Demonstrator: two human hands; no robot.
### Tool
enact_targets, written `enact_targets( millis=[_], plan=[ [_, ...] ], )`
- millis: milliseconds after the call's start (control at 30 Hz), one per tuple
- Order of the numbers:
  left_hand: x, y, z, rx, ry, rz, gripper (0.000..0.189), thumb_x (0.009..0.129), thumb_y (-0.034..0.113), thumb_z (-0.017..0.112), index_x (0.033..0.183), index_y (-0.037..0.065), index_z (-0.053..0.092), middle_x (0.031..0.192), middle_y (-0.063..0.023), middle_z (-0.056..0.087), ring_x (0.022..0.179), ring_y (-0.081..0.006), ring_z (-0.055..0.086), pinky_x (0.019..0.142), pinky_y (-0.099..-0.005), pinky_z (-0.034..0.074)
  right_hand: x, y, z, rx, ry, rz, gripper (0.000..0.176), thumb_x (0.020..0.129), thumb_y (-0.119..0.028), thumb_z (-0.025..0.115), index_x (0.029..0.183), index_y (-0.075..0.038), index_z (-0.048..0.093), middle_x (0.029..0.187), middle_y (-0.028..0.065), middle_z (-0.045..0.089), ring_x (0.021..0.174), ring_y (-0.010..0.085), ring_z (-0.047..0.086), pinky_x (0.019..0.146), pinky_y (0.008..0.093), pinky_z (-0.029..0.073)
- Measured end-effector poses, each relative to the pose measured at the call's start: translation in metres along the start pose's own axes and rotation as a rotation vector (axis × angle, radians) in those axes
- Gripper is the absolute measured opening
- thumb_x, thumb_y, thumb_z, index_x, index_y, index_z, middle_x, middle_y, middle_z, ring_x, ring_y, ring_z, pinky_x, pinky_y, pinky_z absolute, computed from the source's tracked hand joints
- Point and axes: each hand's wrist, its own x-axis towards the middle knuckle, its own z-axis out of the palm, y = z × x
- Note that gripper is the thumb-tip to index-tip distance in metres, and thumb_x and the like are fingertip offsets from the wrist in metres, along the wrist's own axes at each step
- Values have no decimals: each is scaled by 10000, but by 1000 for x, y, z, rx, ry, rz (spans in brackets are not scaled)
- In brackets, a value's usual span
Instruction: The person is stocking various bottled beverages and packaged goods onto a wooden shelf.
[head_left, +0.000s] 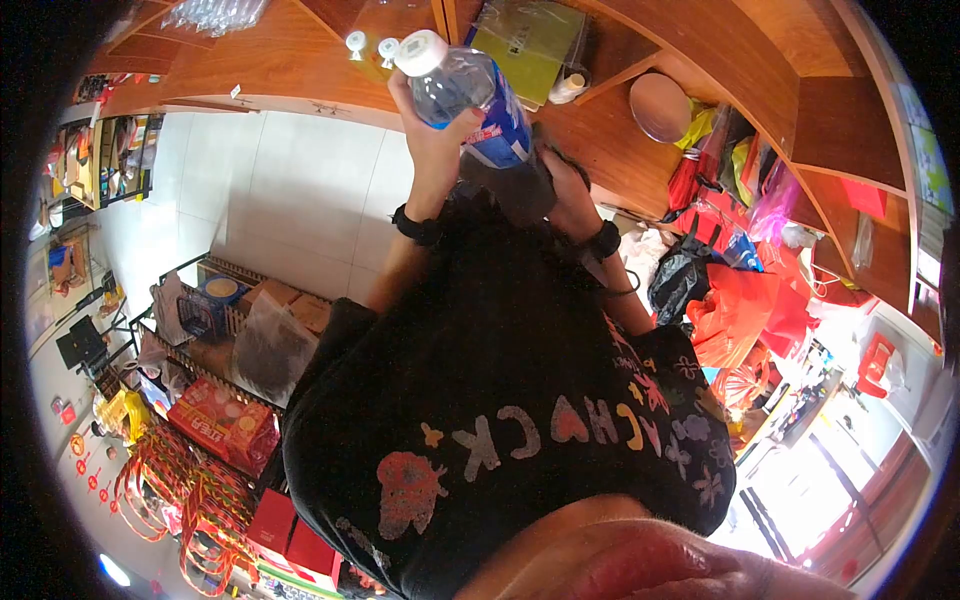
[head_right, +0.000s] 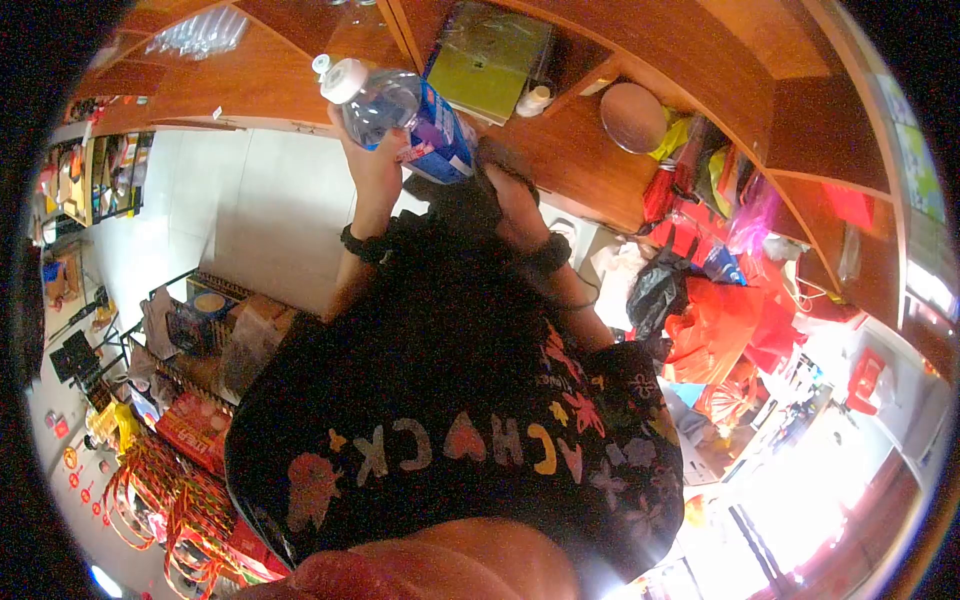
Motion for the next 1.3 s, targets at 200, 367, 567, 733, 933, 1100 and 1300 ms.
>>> enact_targets(
  millis=[200,367,567,733,933,1100,1300],
  plan=[
    [7,-1,-4,64,-130,-7,920,607,108,827,1358,29,303,1211,-119,525,1097,-229,554,960,-360,465,0,-16,2,39,-58,-12,430,834,-91,659,1225,5,509,1180,161,601,1086,264,582,953,364,442],
    [3,3,4,100,-236,-62,1070,521,178,913,1389,16,308,1255,-120,516,1169,-236,518,1008,-370,427,8,-5,9,226,-49,90,442,892,18,568,1316,14,443,1278,113,543,1127,189,546,986,346,444],
    [2,-3,1,164,-256,-64,1060,510,212,922,1380,3,354,1278,-120,516,1195,-224,502,1022,-347,396,8,2,10,171,-74,84,395,987,-134,452,1353,6,402,1321,117,509,1189,203,505,1058,359,383],
    [7,-11,-9,186,-278,-108,996,549,141,880,1384,10,355,1240,-118,543,1139,-220,545,977,-350,440,16,3,22,1256,47,538,429,1035,-278,340,1364,-9,393,1369,115,465,1278,196,418,1138,340,251],
    [19,-27,-20,-169,-162,-170,683,753,101,703,1351,42,380,1203,-126,562,927,-181,632,744,-254,551,15,-6,16,1170,29,541,408,1028,-226,341,1359,6,393,1361,118,469,1261,209,433,1127,320,264],
    [26,-20,-24,-452,26,-372,473,983,475,447,1302,124,452,1187,-52,589,1055,-197,597,908,-384,503,0,58,11,315,21,185,393,835,-61,606,1211,5,514,1168,198,591,1119,307,546,966,380,420],
    [44,-46,-50,-680,18,-557,610,957,587,376,1319,104,465,1228,-92,580,1117,-262,567,972,-434,466,7,38,6,130,-32,86,351,1009,-154,337,1304,7,440,1257,123,536,1171,229,496,1019,339,391]
  ],
)
